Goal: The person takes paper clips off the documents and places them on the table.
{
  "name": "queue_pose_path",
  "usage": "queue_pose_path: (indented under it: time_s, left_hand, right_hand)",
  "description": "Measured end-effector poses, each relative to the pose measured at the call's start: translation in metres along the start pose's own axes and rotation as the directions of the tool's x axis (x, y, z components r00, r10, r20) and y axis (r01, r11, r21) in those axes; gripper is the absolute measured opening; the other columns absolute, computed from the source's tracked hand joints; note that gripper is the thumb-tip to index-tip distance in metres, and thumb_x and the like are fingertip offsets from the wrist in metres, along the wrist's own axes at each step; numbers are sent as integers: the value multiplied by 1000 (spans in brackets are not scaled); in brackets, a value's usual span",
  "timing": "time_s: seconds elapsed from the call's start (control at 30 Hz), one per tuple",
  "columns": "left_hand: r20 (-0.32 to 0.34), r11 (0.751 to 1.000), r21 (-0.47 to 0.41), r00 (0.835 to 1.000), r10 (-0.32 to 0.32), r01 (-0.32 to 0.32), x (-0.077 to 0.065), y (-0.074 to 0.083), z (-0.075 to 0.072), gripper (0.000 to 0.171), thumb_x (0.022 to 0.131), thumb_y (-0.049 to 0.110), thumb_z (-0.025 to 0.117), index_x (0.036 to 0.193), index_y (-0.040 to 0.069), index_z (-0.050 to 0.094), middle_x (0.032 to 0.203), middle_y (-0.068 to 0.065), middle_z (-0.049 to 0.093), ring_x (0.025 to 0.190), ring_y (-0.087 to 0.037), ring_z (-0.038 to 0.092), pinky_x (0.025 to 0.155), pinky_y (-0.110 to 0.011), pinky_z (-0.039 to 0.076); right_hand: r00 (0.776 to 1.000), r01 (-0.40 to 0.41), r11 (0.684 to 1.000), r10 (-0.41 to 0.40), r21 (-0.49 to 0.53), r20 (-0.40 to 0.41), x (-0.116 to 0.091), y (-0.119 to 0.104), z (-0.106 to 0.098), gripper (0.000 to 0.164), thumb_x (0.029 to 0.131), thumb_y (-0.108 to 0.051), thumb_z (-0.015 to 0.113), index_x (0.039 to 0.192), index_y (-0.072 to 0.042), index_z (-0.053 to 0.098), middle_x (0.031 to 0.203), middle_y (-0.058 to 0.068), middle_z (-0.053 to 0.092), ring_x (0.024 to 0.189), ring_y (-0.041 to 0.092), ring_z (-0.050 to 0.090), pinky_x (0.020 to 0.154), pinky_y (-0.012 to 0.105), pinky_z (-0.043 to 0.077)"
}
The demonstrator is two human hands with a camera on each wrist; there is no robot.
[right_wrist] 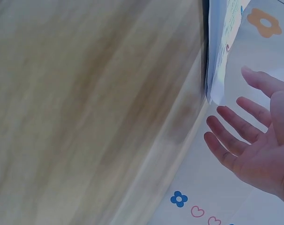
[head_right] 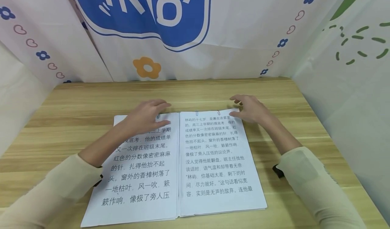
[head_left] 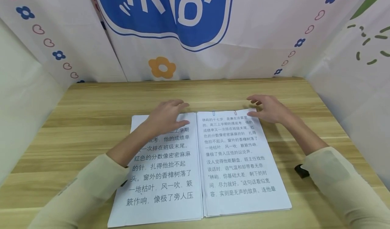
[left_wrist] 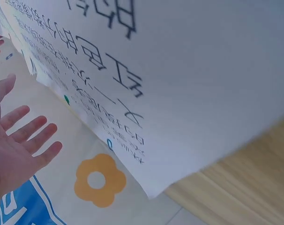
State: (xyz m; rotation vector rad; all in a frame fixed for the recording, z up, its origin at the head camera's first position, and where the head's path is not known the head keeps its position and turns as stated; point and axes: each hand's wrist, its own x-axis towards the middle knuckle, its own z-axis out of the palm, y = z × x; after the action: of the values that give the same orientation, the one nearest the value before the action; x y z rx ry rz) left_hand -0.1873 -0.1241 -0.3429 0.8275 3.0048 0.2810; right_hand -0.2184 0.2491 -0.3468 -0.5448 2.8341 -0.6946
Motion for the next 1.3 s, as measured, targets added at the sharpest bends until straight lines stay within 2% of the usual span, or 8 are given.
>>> queue_pose_path:
  time_s: [0.2,0.37,0.57,0.87,1.07,1.3]
  left_hand:
    - [25,1000,-23,1000,17,-16,8,6,2,65,94,37,77,147,6,56,149,-18,55,139,-37,51,118,-56,37]
    - [50,998,-65,999,5,-2,14,11,3,63,94,34,77,148,7,56,149,-17,56,135,-35,56,115,-53,42]
    - [77,993,-121,997,4,5,24,13,7,59,95,29,77,146,7,57,148,-16,57,127,-33,61,110,-47,48]
    - [126,980,-195,992,-19,43,41,20,12,53,98,23,73,146,7,57,149,-13,57,129,-29,60,112,-44,46]
    - [144,971,-234,989,-18,52,53,23,14,52,96,19,75,143,5,59,138,-13,63,123,-27,61,110,-41,47]
    - [162,956,-284,987,-26,71,64,26,18,51,94,11,77,141,2,60,119,-13,68,108,-24,64,100,-36,52]
  right_hand:
    - [1000,-10,1000,10,-1,-3,3,0,2,55,93,-13,77,141,3,56,129,26,65,121,42,60,103,57,48]
    - [1000,3,1000,-3,6,4,5,1,4,48,91,-5,77,135,5,61,123,24,67,117,40,61,102,56,48]
    - [1000,8,1000,-8,12,22,8,1,6,47,89,-2,77,133,6,62,122,24,67,115,40,61,100,55,48]
    - [999,-6,1000,6,3,37,12,1,9,49,87,-2,79,133,5,63,119,23,67,108,37,61,95,51,51]
    - [999,-4,1000,4,0,37,15,3,10,49,86,-1,80,132,6,63,116,21,67,105,35,61,93,49,50]
    - [999,-5,1000,5,-15,34,17,5,12,49,85,-2,81,131,5,65,113,19,67,102,33,60,93,48,50]
